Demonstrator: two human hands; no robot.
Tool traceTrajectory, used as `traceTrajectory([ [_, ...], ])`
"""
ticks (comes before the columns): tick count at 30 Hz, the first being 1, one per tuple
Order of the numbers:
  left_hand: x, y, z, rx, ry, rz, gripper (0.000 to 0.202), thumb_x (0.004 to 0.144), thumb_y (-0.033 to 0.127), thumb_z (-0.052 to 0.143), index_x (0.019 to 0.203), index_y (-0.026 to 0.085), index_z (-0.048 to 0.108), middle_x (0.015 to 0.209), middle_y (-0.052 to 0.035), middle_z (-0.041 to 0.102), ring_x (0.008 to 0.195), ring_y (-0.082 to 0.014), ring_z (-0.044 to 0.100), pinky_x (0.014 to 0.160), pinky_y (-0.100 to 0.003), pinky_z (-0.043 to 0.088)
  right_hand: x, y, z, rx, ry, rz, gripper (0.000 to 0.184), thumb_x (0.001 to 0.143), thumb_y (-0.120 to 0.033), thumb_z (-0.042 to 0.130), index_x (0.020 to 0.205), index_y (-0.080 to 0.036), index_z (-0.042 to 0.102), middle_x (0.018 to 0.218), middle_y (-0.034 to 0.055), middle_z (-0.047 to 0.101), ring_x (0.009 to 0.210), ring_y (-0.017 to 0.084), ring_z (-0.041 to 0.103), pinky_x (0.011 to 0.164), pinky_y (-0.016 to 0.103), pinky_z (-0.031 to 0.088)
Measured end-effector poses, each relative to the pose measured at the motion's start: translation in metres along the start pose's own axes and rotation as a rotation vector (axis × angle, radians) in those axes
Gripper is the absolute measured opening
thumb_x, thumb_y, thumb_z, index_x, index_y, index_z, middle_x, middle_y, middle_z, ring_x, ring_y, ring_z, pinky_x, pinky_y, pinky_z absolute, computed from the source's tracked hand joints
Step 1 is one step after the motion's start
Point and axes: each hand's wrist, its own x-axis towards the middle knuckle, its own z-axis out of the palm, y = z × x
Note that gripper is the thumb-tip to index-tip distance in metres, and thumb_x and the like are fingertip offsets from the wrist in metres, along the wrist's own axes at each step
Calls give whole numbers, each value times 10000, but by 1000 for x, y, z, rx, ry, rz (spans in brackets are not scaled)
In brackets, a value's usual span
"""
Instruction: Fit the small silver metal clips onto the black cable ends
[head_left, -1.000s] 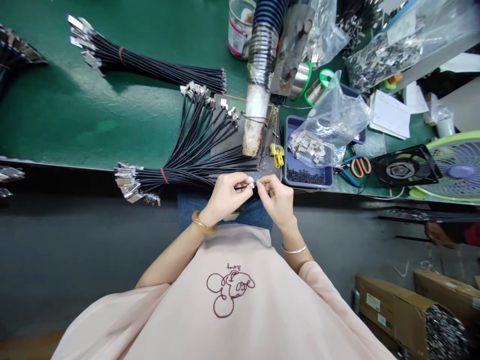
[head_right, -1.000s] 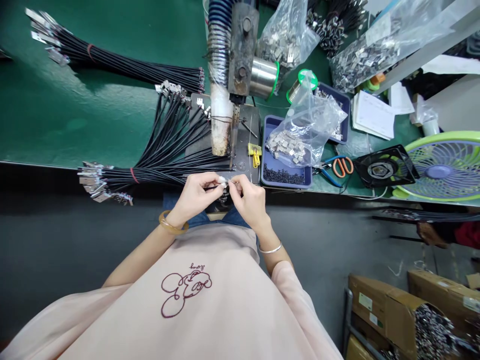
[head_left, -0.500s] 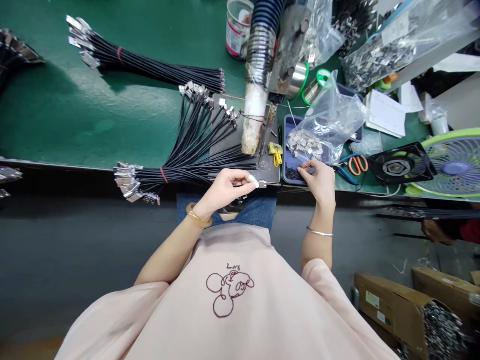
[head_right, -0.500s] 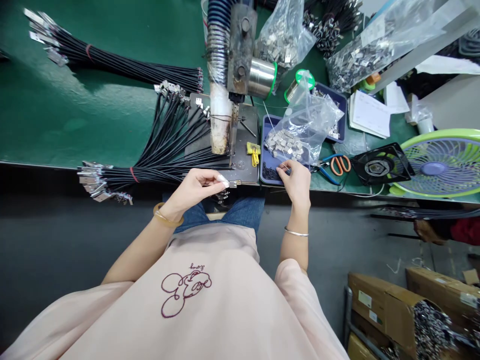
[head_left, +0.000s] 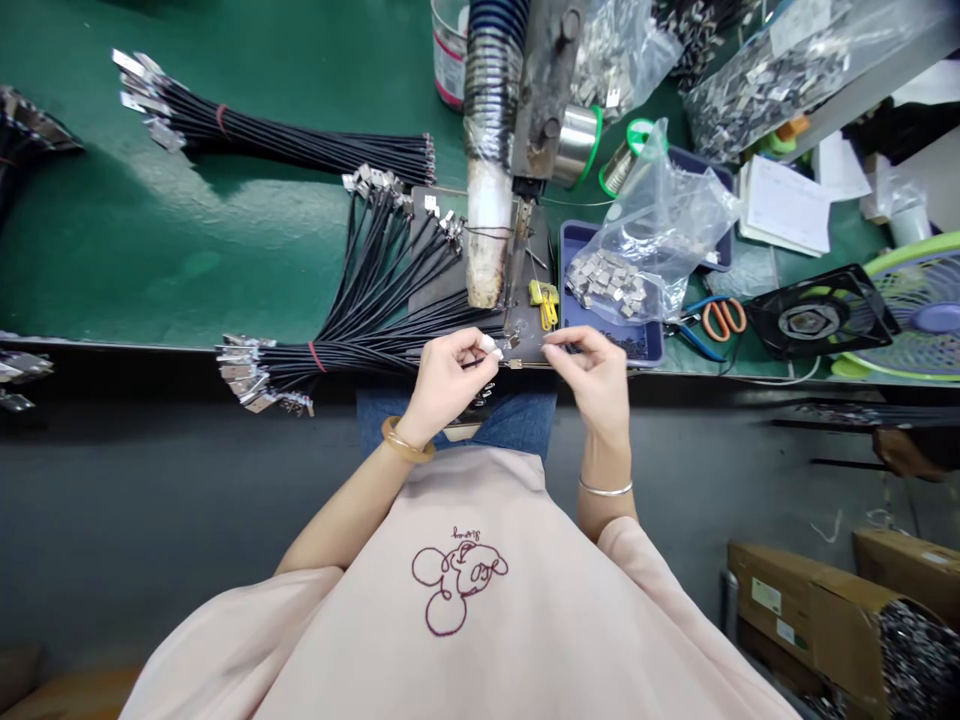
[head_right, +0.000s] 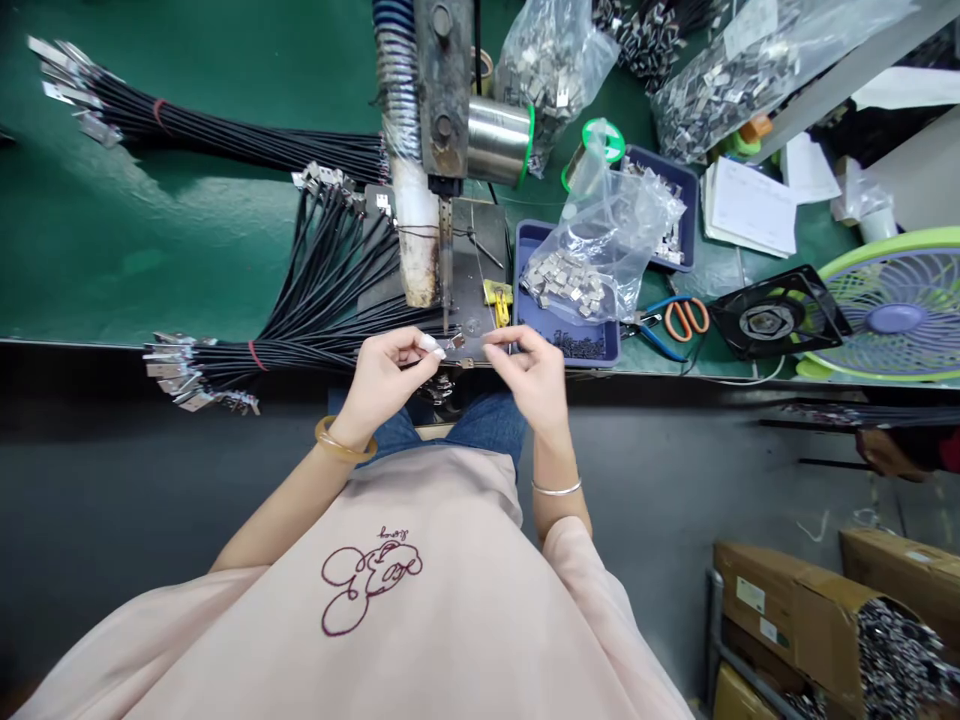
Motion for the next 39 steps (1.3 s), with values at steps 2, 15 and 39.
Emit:
traceTrajectory([
  [2,-1,2,2,28,11,5,113,741,228,658,683,165,583,629,19,578,558,-86,519,542,-192,421,-6,-1,13,41,-65,36,177,850,-378,713,886,-204,709,788,-17,722,474,65,483,466,219,393],
  [15,-5,-1,3,209,-23,64,95,758,200,618,699,169,549,619,32,516,536,-74,436,512,-178,396,-6,1,30,-7,-123,-37,285,957,-422,579,800,-195,647,766,-4,685,682,119,639,646,238,480],
  [39,3,-1,4,-26,19,44,127,814,219,646,708,149,655,654,12,611,590,-90,508,579,-210,401,-11,-1,35,-148,61,-313,87,927,-230,619,841,-226,631,1037,32,768,830,148,750,727,292,646],
])
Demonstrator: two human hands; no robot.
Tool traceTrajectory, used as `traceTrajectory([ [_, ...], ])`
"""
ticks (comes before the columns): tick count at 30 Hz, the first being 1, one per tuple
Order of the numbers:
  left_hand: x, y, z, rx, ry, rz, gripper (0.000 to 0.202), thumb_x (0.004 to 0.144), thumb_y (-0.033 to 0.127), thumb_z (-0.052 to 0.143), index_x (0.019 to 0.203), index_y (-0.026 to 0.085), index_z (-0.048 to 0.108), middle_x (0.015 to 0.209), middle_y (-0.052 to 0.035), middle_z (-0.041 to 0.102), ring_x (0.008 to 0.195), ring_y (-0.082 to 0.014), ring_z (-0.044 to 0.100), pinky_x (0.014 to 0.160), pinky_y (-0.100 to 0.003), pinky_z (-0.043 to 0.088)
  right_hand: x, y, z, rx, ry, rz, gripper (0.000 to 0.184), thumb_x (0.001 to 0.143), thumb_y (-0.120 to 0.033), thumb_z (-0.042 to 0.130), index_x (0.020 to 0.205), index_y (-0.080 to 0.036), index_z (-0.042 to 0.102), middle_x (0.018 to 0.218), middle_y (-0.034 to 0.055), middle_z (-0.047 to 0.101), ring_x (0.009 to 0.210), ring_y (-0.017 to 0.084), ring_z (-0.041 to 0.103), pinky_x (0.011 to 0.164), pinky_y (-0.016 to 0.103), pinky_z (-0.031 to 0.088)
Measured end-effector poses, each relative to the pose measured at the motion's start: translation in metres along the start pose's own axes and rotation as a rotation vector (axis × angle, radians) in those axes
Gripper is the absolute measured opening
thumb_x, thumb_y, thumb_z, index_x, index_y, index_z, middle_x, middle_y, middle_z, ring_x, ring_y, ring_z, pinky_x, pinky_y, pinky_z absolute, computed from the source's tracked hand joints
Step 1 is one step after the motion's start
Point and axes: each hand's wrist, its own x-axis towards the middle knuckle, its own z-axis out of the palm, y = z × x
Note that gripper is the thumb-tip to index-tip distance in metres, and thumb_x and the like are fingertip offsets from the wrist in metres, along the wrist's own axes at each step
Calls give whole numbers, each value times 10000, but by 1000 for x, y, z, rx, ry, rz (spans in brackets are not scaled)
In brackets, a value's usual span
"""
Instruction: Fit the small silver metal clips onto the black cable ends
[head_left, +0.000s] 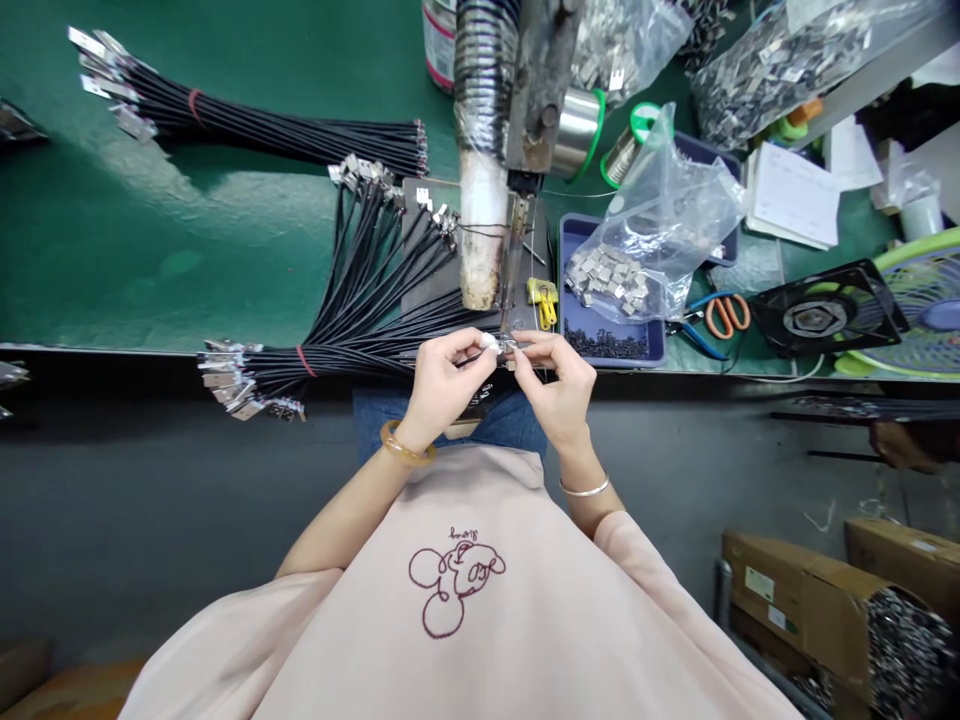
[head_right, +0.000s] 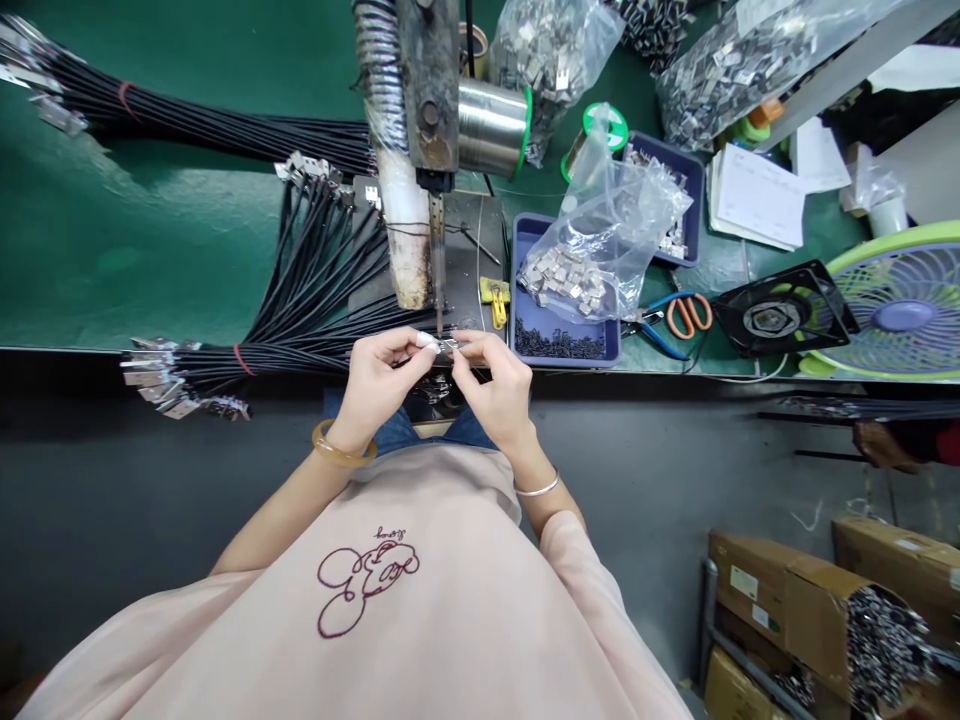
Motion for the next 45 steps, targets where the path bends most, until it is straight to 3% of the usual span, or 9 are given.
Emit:
traceTrajectory([
  [10,1,0,5,-8,78,22,122,820,213,650,714,153,649,655,13,586,610,-93,504,595,-208,418,12,-2,0,30,-34,-2,83,894,-161,640,831,-214,652,975,18,750,830,127,724,725,260,638],
  [18,-1,1,4,15,69,-4,153,830,187,635,680,157,619,616,24,547,569,-85,456,570,-214,384,13,-5,-4,38,-82,9,96,870,-144,632,793,-201,626,940,16,748,784,111,720,706,234,635],
  [29,-4,4,3,113,13,-10,165,844,198,615,682,167,618,622,25,543,569,-94,443,566,-233,360,10,-6,-10,15,-127,64,104,934,-261,600,838,-227,619,890,-4,730,732,117,720,654,245,625],
  [31,-7,4,1,155,-17,-4,150,836,194,608,691,165,630,609,29,535,558,-90,442,550,-227,347,7,-9,-18,12,-38,72,103,948,-308,603,874,-240,624,812,-27,705,607,100,684,534,225,562],
  [35,-16,-1,-4,248,-132,35,117,821,186,626,729,158,693,596,24,591,537,-89,481,541,-220,372,4,-12,-43,-82,309,-15,86,947,-353,618,961,-268,624,642,-61,567,433,85,494,421,256,404],
  [37,-19,-5,-7,254,-156,52,119,830,212,651,768,153,734,651,-2,664,561,-102,542,557,-221,421,7,-5,-56,-141,327,30,145,963,-372,589,1069,-272,595,608,-68,518,447,107,493,464,277,430],
  [39,-21,-7,-10,195,-106,74,139,845,253,668,826,148,758,753,-35,718,622,-121,612,584,-228,478,14,10,-68,-199,220,116,181,977,-401,554,1094,-264,574,637,-52,569,518,135,583,545,295,498],
  [42,-15,-9,-16,184,50,199,130,873,249,661,874,162,756,884,-56,742,787,-161,676,734,-286,549,30,41,-76,-331,100,175,194,946,-429,588,911,-238,579,687,-19,627,591,157,643,615,304,536],
  [45,0,-11,-23,465,112,391,118,892,196,644,919,179,758,1000,-76,741,970,-222,647,943,-407,497,48,67,-70,-598,103,135,179,931,-369,599,830,-225,567,746,21,654,684,187,644,739,358,537],
])
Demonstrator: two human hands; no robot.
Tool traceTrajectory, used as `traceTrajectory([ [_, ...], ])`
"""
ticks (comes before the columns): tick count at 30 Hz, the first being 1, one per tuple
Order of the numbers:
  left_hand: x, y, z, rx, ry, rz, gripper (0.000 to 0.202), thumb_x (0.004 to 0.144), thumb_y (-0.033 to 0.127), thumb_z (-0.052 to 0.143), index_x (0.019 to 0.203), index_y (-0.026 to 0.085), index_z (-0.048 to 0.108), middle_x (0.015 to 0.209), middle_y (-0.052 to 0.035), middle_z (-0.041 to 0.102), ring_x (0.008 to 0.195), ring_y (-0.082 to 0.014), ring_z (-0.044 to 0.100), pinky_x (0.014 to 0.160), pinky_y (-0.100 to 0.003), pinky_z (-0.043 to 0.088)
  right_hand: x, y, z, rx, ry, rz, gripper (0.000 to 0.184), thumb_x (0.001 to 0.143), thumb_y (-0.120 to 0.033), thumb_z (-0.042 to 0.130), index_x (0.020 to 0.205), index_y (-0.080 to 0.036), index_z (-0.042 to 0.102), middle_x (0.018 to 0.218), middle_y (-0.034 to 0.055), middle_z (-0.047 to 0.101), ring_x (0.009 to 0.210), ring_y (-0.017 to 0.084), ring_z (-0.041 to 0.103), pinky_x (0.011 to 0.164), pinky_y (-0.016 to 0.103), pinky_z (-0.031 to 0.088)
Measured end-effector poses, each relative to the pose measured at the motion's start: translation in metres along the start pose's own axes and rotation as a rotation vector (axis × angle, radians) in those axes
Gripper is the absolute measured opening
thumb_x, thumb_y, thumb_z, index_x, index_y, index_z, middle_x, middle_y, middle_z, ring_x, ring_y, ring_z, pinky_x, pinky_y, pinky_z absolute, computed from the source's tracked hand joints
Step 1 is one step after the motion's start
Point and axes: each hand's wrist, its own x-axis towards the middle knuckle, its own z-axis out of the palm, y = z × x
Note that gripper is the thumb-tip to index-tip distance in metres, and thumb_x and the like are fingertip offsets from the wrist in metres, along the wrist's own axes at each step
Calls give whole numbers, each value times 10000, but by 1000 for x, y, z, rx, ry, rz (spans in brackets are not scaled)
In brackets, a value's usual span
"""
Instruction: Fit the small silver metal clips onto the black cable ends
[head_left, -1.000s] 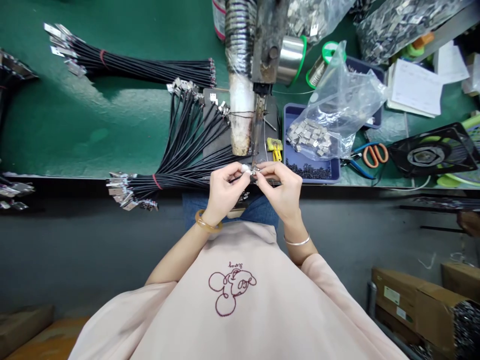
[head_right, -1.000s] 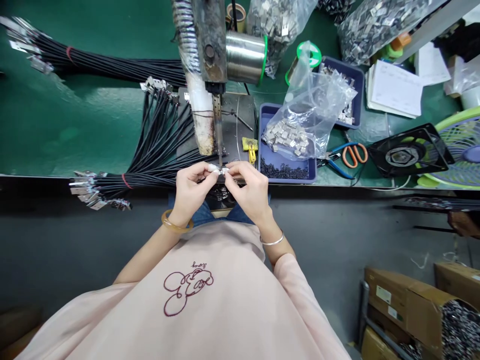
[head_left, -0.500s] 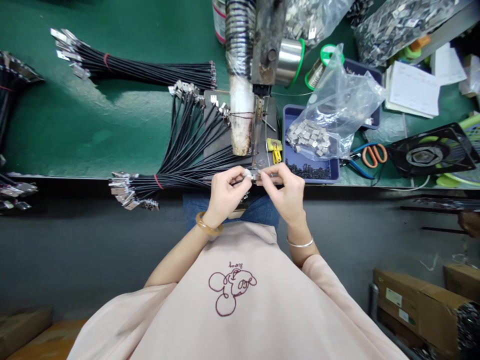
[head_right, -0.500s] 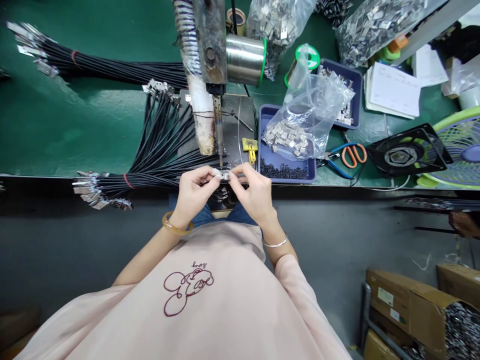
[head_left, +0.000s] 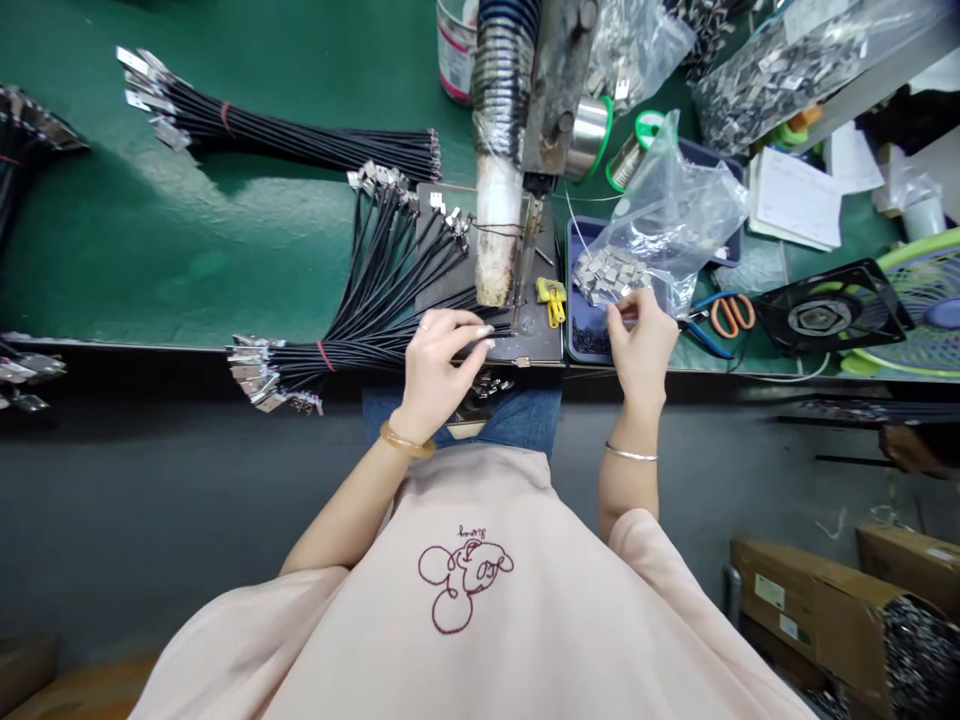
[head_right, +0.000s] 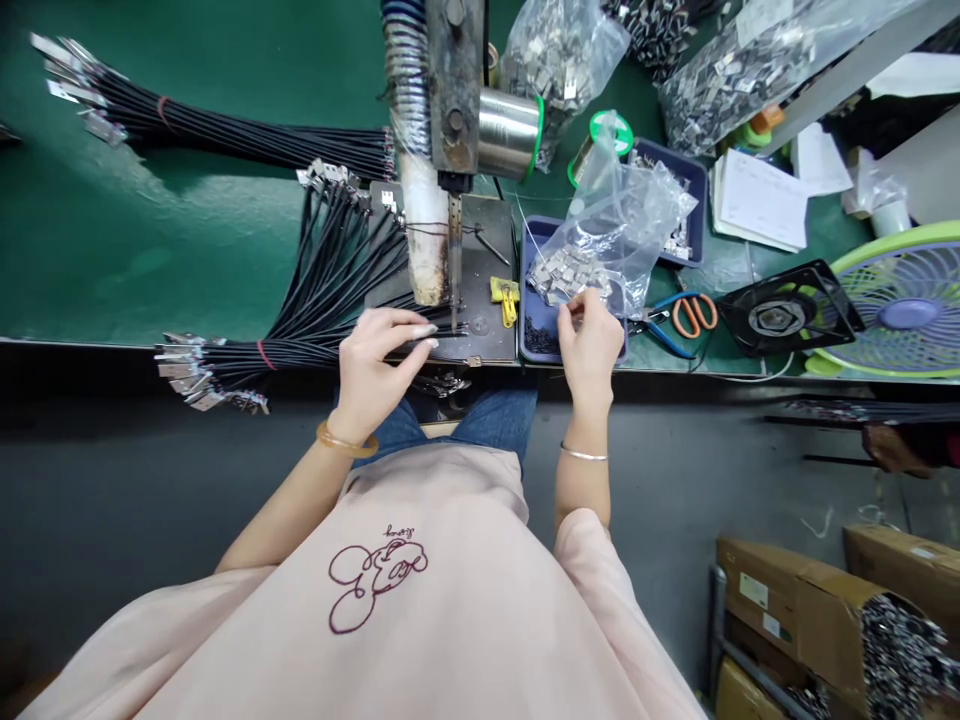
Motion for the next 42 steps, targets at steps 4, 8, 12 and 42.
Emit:
traceTrajectory([
  [4,13,-13,4,293,-124,82,139,905,196,619,890,174,755,916,-101,693,946,-278,580,859,-438,461,17,-5,20,-145,-61,-114,111,907,-241,579,799,-219,565,898,80,687,868,237,643,813,388,519],
  [8,13,-11,4,246,-115,100,177,928,201,574,838,179,724,864,-84,695,899,-256,571,841,-406,453,17,-12,20,-228,-116,-145,93,852,-141,570,790,-211,569,841,73,681,810,229,639,766,362,506],
  [12,6,1,-4,86,-102,132,170,939,205,552,892,172,712,833,-67,715,828,-215,595,833,-366,471,5,-11,7,-70,-6,-80,118,863,-168,573,761,-220,544,753,20,653,709,183,642,727,339,528],
  [42,6,12,2,-462,-340,-365,117,814,251,663,796,141,695,689,-14,671,609,-108,608,590,-194,502,-68,-80,26,764,-244,-34,86,911,-266,656,903,-226,732,1032,43,751,916,151,726,791,295,630],
])
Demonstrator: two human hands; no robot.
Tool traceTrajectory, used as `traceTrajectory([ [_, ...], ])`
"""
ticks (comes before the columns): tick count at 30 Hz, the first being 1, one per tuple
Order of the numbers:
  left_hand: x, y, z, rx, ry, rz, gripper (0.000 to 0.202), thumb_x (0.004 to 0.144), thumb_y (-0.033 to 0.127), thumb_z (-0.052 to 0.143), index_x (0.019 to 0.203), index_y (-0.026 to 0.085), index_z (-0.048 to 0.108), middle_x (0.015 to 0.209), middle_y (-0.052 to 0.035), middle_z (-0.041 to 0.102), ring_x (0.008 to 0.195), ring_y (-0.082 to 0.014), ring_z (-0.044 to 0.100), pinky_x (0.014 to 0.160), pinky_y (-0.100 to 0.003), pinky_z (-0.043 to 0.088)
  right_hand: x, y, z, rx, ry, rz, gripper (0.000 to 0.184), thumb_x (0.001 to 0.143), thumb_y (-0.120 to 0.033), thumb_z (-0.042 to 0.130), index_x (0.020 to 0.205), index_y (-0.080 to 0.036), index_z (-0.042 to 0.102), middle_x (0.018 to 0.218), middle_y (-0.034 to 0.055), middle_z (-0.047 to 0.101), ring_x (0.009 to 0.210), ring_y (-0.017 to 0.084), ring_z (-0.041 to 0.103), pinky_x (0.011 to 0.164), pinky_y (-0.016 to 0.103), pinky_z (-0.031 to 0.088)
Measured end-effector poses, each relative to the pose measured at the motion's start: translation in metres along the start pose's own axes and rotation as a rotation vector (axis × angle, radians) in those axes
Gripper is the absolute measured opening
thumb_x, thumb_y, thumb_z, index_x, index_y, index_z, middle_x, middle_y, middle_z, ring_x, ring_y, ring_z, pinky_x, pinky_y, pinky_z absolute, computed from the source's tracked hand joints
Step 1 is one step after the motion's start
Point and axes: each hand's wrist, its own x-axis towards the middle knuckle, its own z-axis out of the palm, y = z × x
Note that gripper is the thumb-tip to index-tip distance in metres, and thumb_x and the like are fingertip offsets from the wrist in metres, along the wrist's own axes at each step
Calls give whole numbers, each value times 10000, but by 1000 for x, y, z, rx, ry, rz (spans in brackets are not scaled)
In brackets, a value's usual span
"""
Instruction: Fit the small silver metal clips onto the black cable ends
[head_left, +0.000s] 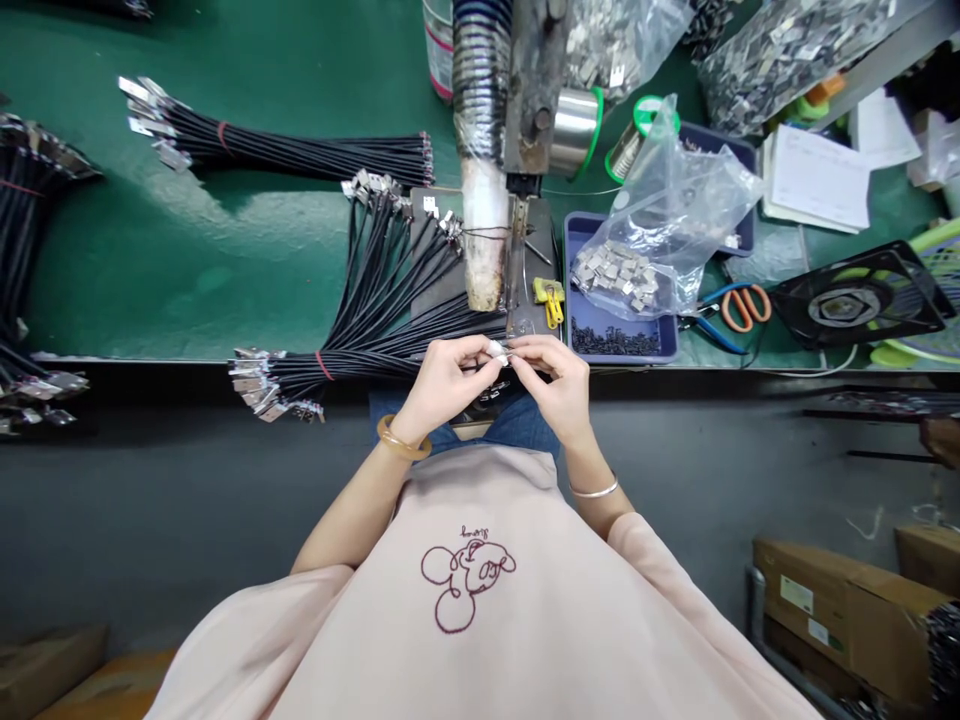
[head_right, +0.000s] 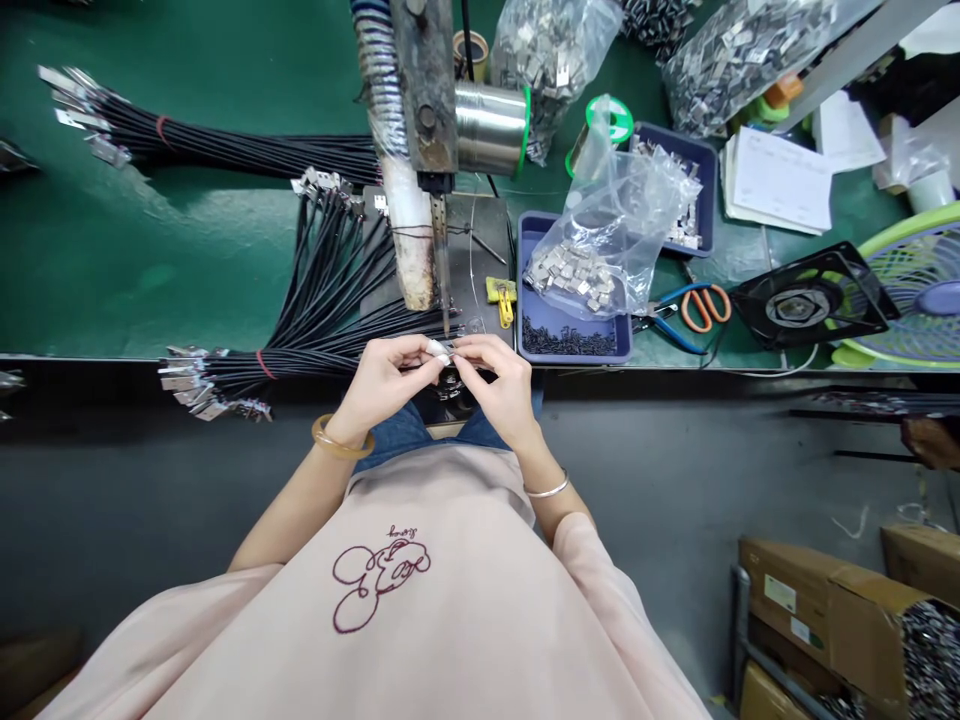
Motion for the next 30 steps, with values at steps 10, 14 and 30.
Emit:
traceTrajectory([
  [10,-1,-1,-2,25,-22,16,132,854,243,641,787,135,675,658,-10,661,597,-102,613,589,-192,489,-4,-2,7,13,50,-39,69,900,-192,651,859,-207,705,1030,49,738,915,149,720,764,273,616],
  [14,-2,0,-3,-114,2,-30,126,849,261,666,812,142,650,625,-2,671,552,-92,623,567,-176,500,-8,-1,14,-108,147,-188,89,906,-160,643,885,-214,712,1051,64,742,992,182,721,887,348,612],
  [30,5,2,6,-168,104,-92,138,709,241,729,768,117,723,681,-22,694,603,-105,613,606,-204,491,-9,0,4,-96,219,-313,89,920,-151,622,943,-232,649,1036,47,766,949,183,754,847,364,639],
])
